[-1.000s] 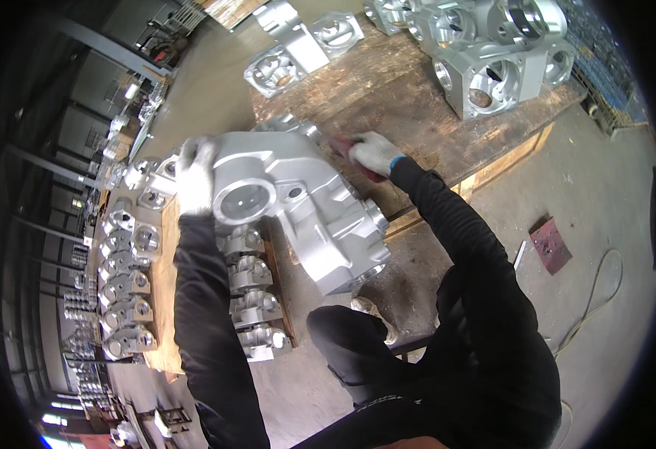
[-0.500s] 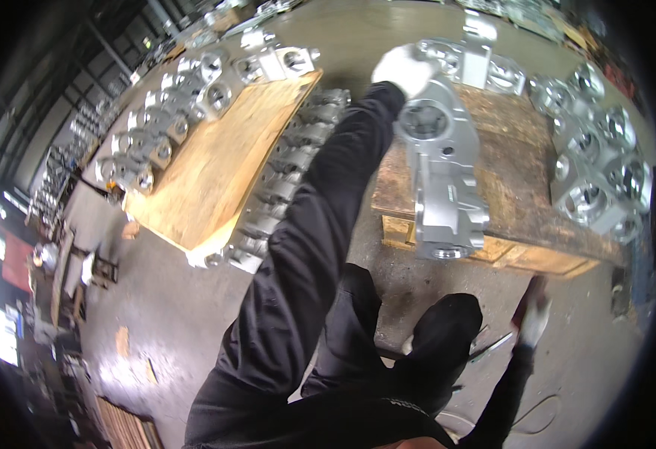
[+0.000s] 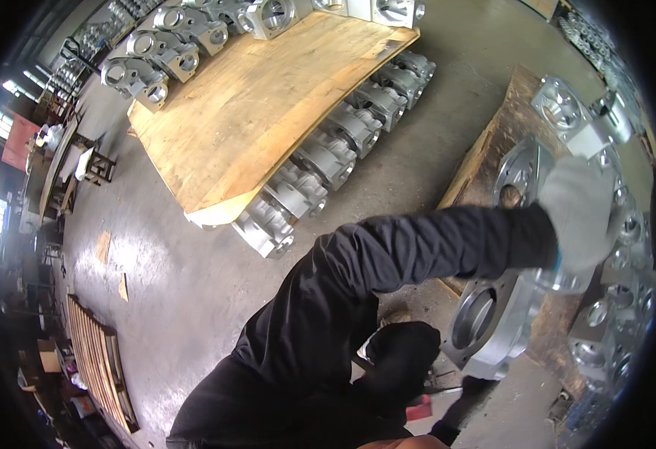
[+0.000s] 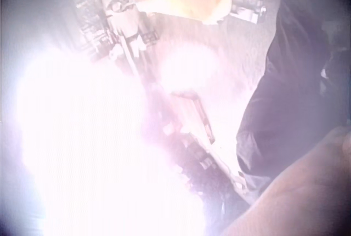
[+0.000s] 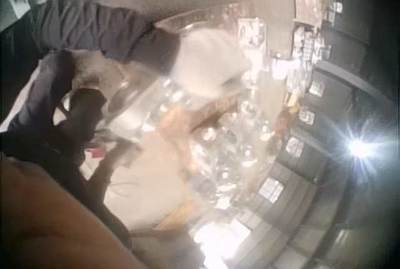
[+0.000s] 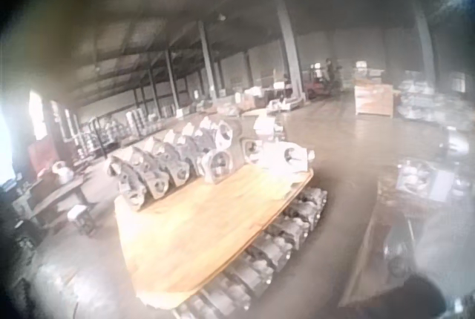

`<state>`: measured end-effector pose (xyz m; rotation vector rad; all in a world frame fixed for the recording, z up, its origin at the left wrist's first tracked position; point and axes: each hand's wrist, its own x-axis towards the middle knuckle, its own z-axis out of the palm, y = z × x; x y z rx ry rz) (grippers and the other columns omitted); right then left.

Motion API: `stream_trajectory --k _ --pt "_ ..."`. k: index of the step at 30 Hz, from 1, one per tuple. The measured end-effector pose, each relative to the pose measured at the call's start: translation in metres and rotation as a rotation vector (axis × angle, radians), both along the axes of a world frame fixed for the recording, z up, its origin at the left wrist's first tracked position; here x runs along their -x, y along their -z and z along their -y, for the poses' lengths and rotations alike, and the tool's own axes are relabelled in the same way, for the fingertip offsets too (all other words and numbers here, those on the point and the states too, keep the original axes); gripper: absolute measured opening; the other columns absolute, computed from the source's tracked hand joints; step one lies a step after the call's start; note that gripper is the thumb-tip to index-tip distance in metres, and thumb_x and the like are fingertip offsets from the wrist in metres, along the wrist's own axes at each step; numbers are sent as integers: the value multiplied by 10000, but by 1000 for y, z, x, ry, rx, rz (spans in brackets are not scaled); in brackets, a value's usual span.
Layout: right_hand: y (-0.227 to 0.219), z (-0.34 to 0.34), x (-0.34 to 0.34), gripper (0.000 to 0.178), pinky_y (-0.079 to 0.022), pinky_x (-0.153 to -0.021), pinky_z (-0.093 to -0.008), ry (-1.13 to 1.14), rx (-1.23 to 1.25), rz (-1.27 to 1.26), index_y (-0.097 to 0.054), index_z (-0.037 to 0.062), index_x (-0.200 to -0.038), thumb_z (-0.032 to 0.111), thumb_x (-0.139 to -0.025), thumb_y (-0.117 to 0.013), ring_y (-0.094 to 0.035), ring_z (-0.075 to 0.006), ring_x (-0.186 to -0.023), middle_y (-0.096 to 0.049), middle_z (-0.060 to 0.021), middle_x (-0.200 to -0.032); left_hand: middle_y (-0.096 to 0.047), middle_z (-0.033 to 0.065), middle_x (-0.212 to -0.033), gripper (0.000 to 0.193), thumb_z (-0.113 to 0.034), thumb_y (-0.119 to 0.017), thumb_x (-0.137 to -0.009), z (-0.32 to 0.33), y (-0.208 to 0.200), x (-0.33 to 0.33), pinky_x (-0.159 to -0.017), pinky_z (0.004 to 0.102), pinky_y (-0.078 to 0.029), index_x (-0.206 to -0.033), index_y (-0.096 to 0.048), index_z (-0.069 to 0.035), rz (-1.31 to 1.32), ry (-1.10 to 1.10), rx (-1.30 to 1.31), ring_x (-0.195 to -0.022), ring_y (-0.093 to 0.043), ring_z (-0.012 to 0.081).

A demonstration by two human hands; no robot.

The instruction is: The person deburrs and smooths a metal casting on a wooden workbench. They use a red abrasive block to rub the exterior surfaces and a metal file to work on edges and interior cavities. The person repeatedly reorients the part to access different areas and places it on the bench between passes.

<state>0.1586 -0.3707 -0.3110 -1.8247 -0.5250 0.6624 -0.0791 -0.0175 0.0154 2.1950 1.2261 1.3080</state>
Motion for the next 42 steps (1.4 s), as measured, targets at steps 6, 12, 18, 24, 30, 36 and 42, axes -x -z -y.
stream_trajectory --k 6,12,18,24,30,36,42 --pt "-68 -41 57 792 -312 -1211 -519 189 -101 -900 -560 107 -1466 699 -942 -530 -468 -336 -1433 -505 -95 -1572 -606 156 -791 368 -332 -693 -881 3 -11 7 -653 493 -517 -996 -590 2 47 25 -21 -760 -650 352" --pt "-125 -79 80 869 -236 -1252 -553 661 -251 -1630 -533 164 -1494 811 -921 -438 -408 -344 -1487 -440 -69 -1636 -728 250 -896 444 -449 -655 -951 -43 -36 3 -775 503 -549 -1019 -724 -15 -310 315 698 -844 -719 397" --pt "-96 -92 74 753 -391 -1139 -607 145 11 -761 -603 146 -1404 737 -998 -371 -536 -341 -1347 -626 -100 -1427 -739 257 -973 565 -501 -512 -999 -48 -5 3 -860 528 -562 -964 -769 1 -304 367 709 -946 -717 449" --pt "-188 -111 70 657 -433 -1080 -542 28 155 -858 -609 131 -1395 626 -1025 -385 -571 -297 -1297 -647 -88 -1368 -731 248 -934 582 -515 -435 -1035 -18 -45 116 -854 533 -550 -999 -741 -21 -178 273 917 -912 -712 449" --pt "-261 -245 134 563 -475 -1021 -477 -465 237 -911 -616 116 -1385 516 -1052 -399 -607 -252 -1248 -668 -75 -1310 -736 232 -911 613 -598 -401 -1051 -20 -132 297 -823 528 -562 -1044 -756 -98 8 29 1250 -926 -714 437" --pt "-239 -531 357 738 -451 -1133 -374 -1040 585 -1095 -502 31 -1515 606 -1098 -303 -521 -225 -1381 -541 -113 -1542 -712 254 -833 543 -492 -500 -1059 -17 -120 445 -755 491 -571 -1078 -706 9 293 -650 1066 -860 -721 421" --pt "-330 -629 674 832 -467 -1089 -358 -1332 378 -77 -522 -20 -1492 663 -1016 -523 -601 -251 -1288 -627 -151 -1437 -682 238 -894 377 -345 -522 -1077 -99 -12 573 -747 454 -537 -1147 -680 -10 501 -1201 730 -849 -699 359"
